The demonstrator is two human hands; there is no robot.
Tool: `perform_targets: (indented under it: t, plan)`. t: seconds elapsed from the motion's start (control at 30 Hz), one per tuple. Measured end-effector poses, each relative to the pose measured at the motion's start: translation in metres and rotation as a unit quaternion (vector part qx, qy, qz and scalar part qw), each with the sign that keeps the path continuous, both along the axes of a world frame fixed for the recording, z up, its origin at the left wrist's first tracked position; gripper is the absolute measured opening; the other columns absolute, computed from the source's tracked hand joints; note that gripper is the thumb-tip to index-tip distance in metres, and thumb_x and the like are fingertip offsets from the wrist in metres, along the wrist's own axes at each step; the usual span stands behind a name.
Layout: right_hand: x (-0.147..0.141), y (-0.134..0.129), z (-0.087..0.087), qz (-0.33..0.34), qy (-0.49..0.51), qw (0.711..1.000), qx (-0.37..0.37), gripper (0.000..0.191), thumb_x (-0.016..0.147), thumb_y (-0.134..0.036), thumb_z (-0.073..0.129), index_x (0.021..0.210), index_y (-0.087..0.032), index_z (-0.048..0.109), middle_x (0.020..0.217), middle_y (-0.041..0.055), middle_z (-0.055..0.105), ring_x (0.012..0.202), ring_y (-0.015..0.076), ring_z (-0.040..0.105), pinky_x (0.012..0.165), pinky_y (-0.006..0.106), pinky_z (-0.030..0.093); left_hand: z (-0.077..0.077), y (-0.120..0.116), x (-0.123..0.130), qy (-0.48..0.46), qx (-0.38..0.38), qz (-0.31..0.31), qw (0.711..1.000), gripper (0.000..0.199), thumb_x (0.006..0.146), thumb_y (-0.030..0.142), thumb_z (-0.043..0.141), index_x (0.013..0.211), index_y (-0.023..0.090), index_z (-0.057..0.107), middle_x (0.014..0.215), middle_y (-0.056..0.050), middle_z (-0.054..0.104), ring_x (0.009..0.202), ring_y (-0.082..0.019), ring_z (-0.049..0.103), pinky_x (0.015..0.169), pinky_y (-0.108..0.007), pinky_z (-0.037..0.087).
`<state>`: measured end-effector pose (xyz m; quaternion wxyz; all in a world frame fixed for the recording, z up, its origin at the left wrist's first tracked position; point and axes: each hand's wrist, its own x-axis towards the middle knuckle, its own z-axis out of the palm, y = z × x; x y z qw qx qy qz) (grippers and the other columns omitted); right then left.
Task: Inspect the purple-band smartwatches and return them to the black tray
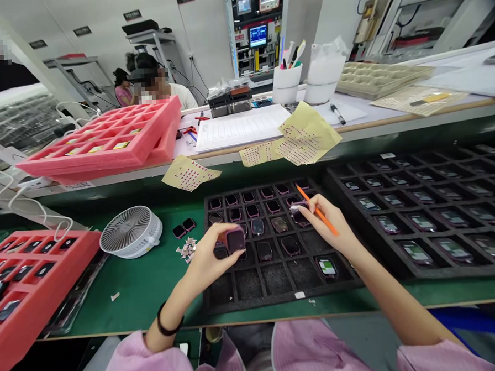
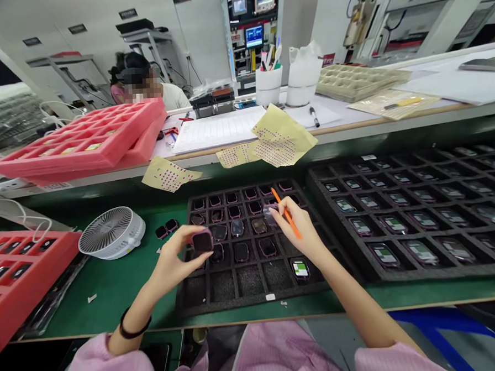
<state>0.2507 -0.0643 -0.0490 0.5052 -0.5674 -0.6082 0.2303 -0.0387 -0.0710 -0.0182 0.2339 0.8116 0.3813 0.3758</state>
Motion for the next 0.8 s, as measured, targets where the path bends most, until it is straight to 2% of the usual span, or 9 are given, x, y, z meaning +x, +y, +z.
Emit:
perform_targets:
  t: [0.1, 0.2, 0.27, 0.37, 0.43, 0.53, 0.63, 0.7, 0.8]
  plan:
    - [0.018, -0.011, -0.038, -0.01, -0.09, 0.996, -0.011, 0.032, 0.085, -0.046, 0.054, 0.07, -0.025, 0.036, 0.062, -0.0034, 0.051, 0.049, 0.0121, 0.045, 0.053, 0.025, 0.039, -0.025, -0.022, -0.026, 0.073, -0.036, 0.012, 0.997, 0.033, 0.078, 0.019, 0.068, 0.11, 0.022, 0.059, 0.103, -0.004, 0.068, 0.093, -0.018, 0.065, 0.081, -0.03, 0.055]
    - [0.022, -0.019, -0.062, 0.005, -0.135, 0.991, -0.024, 0.03, 0.087, -0.047, 0.049, 0.072, -0.026, 0.033, 0.065, 0.0001, 0.058, 0.05, 0.015, 0.052, 0.055, 0.027, 0.044, -0.048, -0.039, -0.045, 0.132, -0.058, 0.043, 0.989, 0.034, 0.075, 0.022, 0.07, 0.108, 0.022, 0.06, 0.101, -0.004, 0.069, 0.092, -0.02, 0.065, 0.081, -0.033, 0.055]
    - [0.025, -0.023, -0.069, -0.01, -0.15, 0.989, -0.018, 0.03, 0.088, -0.047, 0.047, 0.073, -0.027, 0.032, 0.068, 0.0031, 0.062, 0.056, 0.0182, 0.06, 0.058, 0.029, 0.046, -0.062, -0.048, -0.054, 0.166, -0.056, 0.06, 0.983, 0.034, 0.074, 0.025, 0.071, 0.106, 0.021, 0.061, 0.101, -0.005, 0.069, 0.094, -0.022, 0.064, 0.083, -0.037, 0.054]
    - [0.036, -0.027, -0.07, -0.077, -0.174, 0.982, -0.001, 0.029, 0.091, -0.047, 0.045, 0.074, -0.026, 0.033, 0.079, 0.0079, 0.067, 0.069, 0.0224, 0.067, 0.065, 0.031, 0.048, -0.079, -0.06, -0.065, 0.204, -0.03, 0.067, 0.976, 0.027, 0.077, 0.028, 0.068, 0.103, 0.022, 0.064, 0.108, -0.007, 0.067, 0.104, -0.025, 0.062, 0.089, -0.042, 0.052]
    - [0.048, -0.031, -0.068, -0.134, -0.232, 0.963, -0.007, 0.029, 0.094, -0.047, 0.041, 0.075, -0.026, 0.036, 0.076, 0.0082, 0.066, 0.065, 0.0227, 0.066, 0.061, 0.03, 0.045, -0.086, -0.065, -0.072, 0.218, -0.011, 0.072, 0.973, 0.023, 0.081, 0.027, 0.063, 0.104, 0.024, 0.065, 0.118, -0.008, 0.063, 0.114, -0.026, 0.058, 0.095, -0.043, 0.049]
    - [0.063, -0.033, -0.068, -0.183, -0.363, 0.912, -0.053, 0.034, 0.099, -0.041, 0.028, 0.074, -0.023, 0.043, 0.065, 0.009, 0.063, 0.057, 0.0228, 0.062, 0.052, 0.029, 0.038, -0.081, -0.065, -0.071, 0.224, 0.014, 0.08, 0.971, 0.026, 0.083, 0.029, 0.063, 0.109, 0.027, 0.064, 0.126, -0.008, 0.059, 0.121, -0.028, 0.054, 0.098, -0.045, 0.047]
    - [0.067, -0.033, -0.069, -0.198, -0.447, 0.865, -0.11, 0.038, 0.099, -0.03, 0.025, 0.076, -0.018, 0.052, 0.062, 0.0121, 0.064, 0.055, 0.0233, 0.063, 0.048, 0.029, 0.035, -0.058, -0.054, -0.046, 0.203, 0.042, 0.055, 0.977, 0.022, 0.083, 0.032, 0.064, 0.104, 0.026, 0.065, 0.121, -0.007, 0.062, 0.116, -0.027, 0.057, 0.097, -0.044, 0.046]
    - [0.067, -0.032, -0.071, -0.198, -0.458, 0.857, -0.132, 0.035, 0.098, -0.025, 0.028, 0.08, -0.015, 0.057, 0.065, 0.0148, 0.066, 0.057, 0.0243, 0.065, 0.049, 0.029, 0.037, -0.041, -0.044, -0.012, 0.192, 0.048, -0.007, 0.98, 0.016, 0.089, 0.028, 0.057, 0.102, 0.024, 0.064, 0.115, -0.006, 0.065, 0.109, -0.022, 0.06, 0.095, -0.039, 0.046]
    - [0.069, -0.033, -0.077, -0.19, -0.429, 0.875, -0.122, 0.028, 0.094, -0.021, 0.033, 0.09, -0.012, 0.06, 0.075, 0.0171, 0.071, 0.062, 0.0263, 0.068, 0.052, 0.03, 0.043, -0.026, -0.031, 0.051, 0.213, 0.038, -0.163, 0.963, 0.017, 0.09, 0.031, 0.057, 0.103, 0.021, 0.063, 0.112, -0.005, 0.066, 0.106, -0.018, 0.061, 0.093, -0.033, 0.045]
